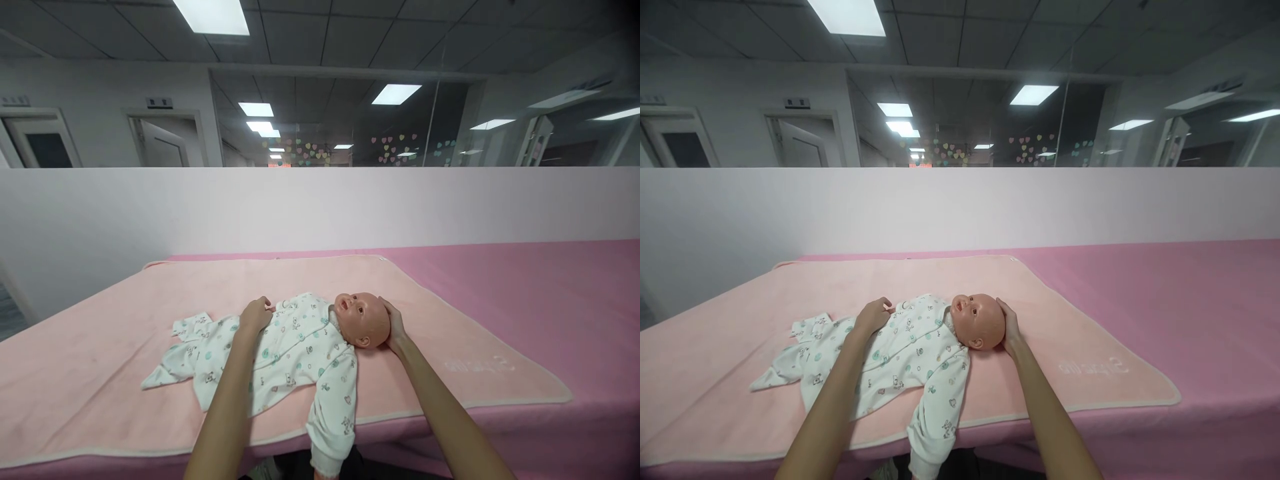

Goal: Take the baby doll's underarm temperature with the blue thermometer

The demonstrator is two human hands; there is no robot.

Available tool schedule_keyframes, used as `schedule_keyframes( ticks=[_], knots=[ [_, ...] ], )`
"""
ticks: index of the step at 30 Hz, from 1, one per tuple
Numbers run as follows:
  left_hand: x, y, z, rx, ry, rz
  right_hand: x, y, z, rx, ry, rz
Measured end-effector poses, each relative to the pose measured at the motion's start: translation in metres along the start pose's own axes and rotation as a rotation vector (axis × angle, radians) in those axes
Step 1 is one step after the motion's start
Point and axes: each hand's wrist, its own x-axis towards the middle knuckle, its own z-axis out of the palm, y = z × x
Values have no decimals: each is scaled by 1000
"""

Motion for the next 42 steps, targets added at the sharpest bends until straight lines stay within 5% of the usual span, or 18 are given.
schedule_keyframes(
  ticks=[6,10,17,23,30,36,42],
  knots=[
    [-4,1,-3,-13,-31,14,15,7,-29,-83,164,-124],
    [-4,1,-3,-14,-46,9,25,9,-48,115,329,-224],
    [-3,2,-3,23,-48,12,15,11,-26,99,76,7],
    [-2,4,-1,55,-42,23,16,11,-29,118,114,-9],
    [-4,5,-2,70,-38,5,27,7,-50,219,286,-242],
    [-1,4,-2,50,-99,10,24,10,-33,80,187,7],
    [2,2,-1,36,-105,44,20,8,-26,80,179,18]
  ],
)
